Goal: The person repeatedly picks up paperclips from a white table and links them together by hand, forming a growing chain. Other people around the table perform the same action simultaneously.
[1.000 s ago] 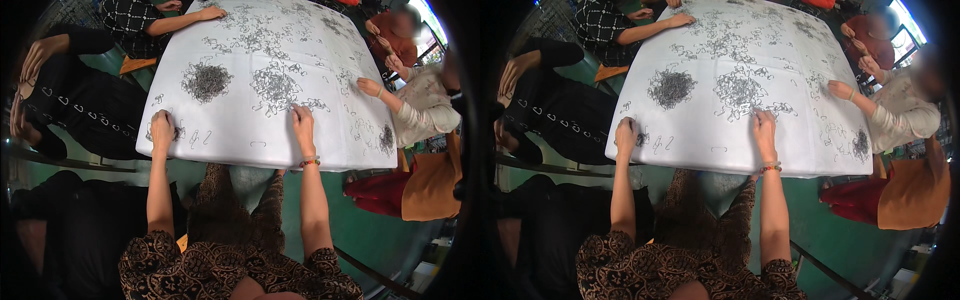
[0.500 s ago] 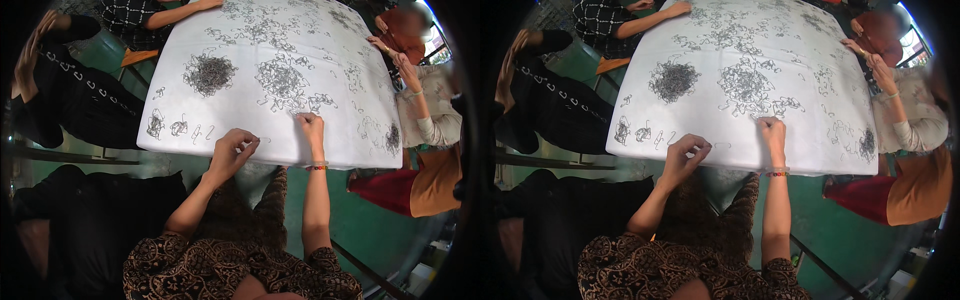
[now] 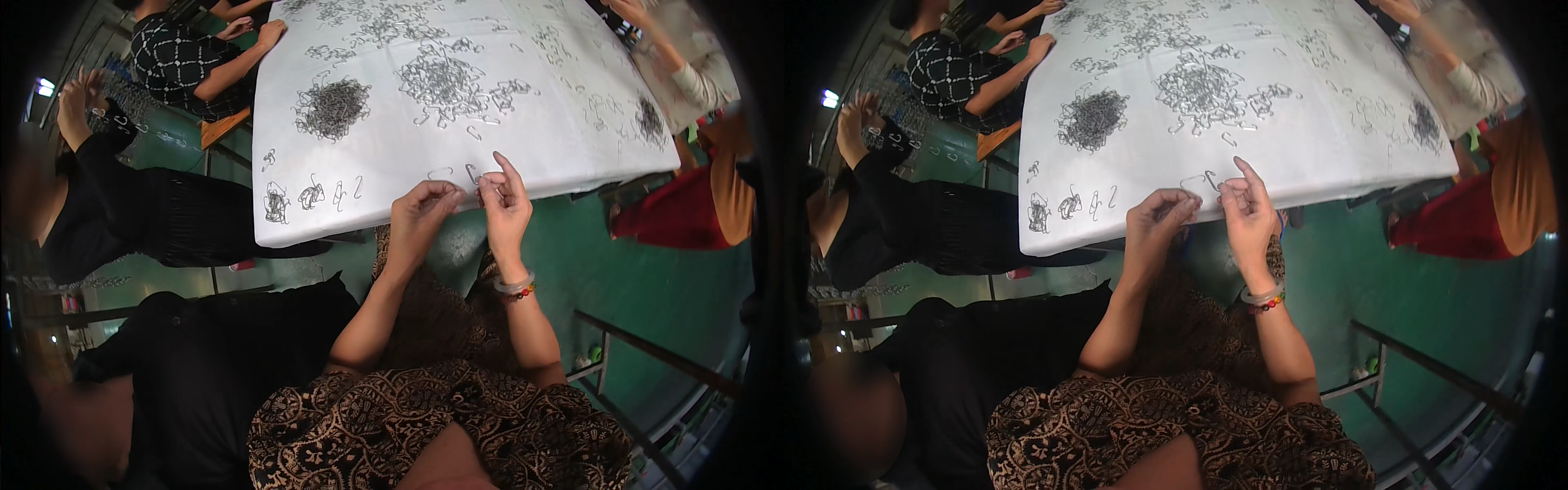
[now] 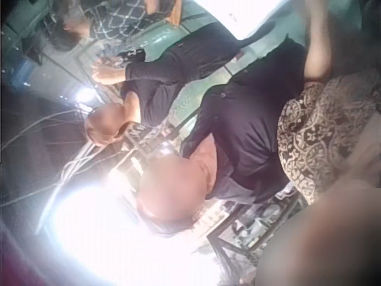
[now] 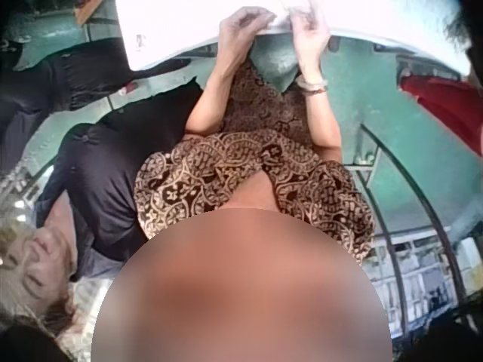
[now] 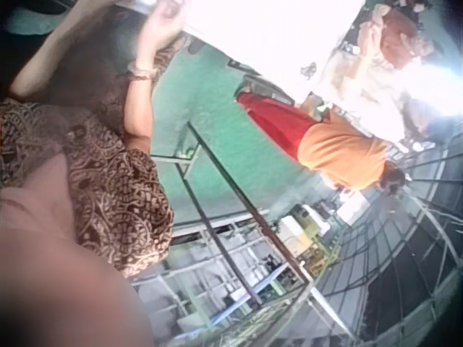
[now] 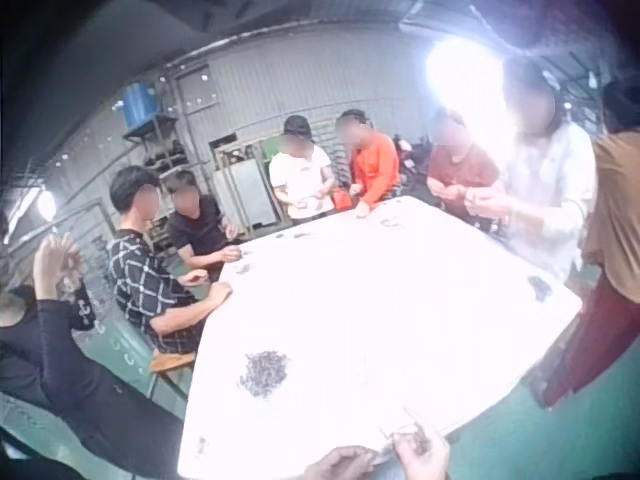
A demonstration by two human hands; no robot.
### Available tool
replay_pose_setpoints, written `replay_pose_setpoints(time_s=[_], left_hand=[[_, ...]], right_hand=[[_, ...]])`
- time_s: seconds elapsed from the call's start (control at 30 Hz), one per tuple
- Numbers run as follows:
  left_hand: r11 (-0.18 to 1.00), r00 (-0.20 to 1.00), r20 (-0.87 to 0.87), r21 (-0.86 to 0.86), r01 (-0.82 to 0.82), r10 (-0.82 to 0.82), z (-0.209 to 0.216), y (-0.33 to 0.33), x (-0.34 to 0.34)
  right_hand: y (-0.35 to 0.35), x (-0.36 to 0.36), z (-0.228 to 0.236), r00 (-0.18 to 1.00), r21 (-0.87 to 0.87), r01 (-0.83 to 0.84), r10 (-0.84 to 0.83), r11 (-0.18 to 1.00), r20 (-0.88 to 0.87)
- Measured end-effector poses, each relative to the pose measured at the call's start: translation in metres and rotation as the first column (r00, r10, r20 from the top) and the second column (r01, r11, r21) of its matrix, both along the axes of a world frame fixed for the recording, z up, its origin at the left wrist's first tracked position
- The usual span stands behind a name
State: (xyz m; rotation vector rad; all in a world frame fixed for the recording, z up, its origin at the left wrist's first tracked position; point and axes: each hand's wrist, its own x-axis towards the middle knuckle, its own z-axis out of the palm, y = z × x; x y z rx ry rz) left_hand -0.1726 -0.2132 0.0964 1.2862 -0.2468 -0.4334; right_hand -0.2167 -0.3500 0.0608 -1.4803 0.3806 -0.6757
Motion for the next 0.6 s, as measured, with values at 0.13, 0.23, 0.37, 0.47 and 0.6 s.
replay_pose_setpoints(time_s=[0.13,0.23,0.37,0.47,0.6], left_hand=[[0.998,0.994,0.105,0.063,-0.015,0.008,-0.003,-0.011,-0.008],[0.999,0.994,0.098,-0.002,-0.041,0.041,0.001,-0.016,-0.011],[0.994,0.998,0.058,-0.104,-0.014,0.02,0.012,-0.012,-0.009],[0.997,0.998,-0.059,-0.067,-0.033,0.029,0.016,-0.005,-0.012],[0.997,0.984,0.178,0.076,0.01,-0.023,0.009,-0.001,-0.015]], right_hand=[[0.024,-0.022,0.009,0.987,-0.265,0.144,-0.118,0.953,0.113],[0.027,-0.026,0.01,0.97,-0.478,0.23,-0.157,0.847,0.188],[0.018,-0.029,0.007,0.97,-0.479,0.158,-0.046,0.863,0.237],[-0.015,-0.016,-0.002,1.0,-0.386,0.028,-0.029,0.922,0.003],[-0.073,0.056,-0.034,0.99,-0.654,-0.052,-0.048,0.755,-0.134]])
